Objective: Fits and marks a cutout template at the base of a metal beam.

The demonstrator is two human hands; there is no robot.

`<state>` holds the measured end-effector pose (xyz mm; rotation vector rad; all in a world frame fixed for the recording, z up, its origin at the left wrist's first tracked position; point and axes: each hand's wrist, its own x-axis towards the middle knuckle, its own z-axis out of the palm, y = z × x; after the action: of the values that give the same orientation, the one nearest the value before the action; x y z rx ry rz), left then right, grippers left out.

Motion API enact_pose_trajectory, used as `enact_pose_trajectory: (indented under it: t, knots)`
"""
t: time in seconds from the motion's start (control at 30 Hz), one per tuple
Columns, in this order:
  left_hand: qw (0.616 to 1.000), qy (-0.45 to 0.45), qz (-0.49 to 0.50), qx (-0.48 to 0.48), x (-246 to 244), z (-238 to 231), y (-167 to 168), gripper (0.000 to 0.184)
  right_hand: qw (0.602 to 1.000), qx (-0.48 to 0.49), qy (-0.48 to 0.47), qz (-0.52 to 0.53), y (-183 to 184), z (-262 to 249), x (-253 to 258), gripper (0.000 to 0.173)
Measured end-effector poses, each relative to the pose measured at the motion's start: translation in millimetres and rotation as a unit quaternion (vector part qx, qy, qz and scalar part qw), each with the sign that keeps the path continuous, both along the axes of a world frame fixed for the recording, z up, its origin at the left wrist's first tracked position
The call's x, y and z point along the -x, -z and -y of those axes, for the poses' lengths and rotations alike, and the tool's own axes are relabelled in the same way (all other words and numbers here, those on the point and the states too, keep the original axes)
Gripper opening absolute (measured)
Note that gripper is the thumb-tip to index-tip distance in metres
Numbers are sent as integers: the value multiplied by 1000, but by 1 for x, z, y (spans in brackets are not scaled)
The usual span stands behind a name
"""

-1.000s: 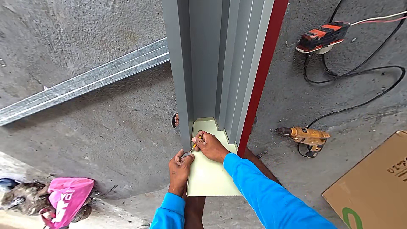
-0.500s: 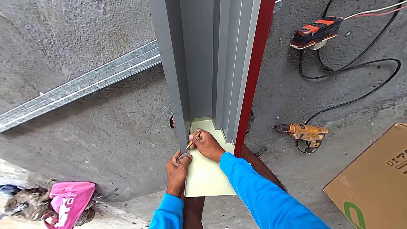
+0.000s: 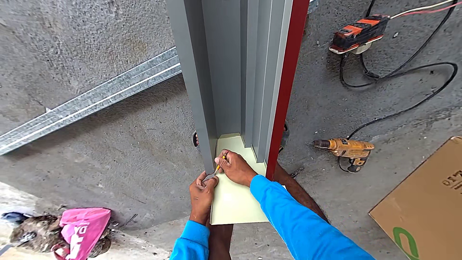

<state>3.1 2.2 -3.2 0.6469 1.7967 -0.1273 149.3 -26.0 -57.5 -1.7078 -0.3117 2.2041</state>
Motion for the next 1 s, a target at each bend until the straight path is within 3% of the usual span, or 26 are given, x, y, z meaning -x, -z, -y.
enact_pose_trajectory:
  t: [0.57,0.73,0.83,1.0]
  knots:
    - [1000,0,-5,0,-2,-2,0,21,1000,17,-7,-15,5,-3,0,27]
    - [1000,-4,1,-4,-2,0,0,23,999,21,22,-26,3,-3,-1,29]
    - [1000,-9,-5,3,-4,-1,-1,22,995,38,96,-5,-1,0,1,32]
    - [1000,-1,-2,2,-3,-1,-1,22,999,31,20,-8,0,-5,0,28]
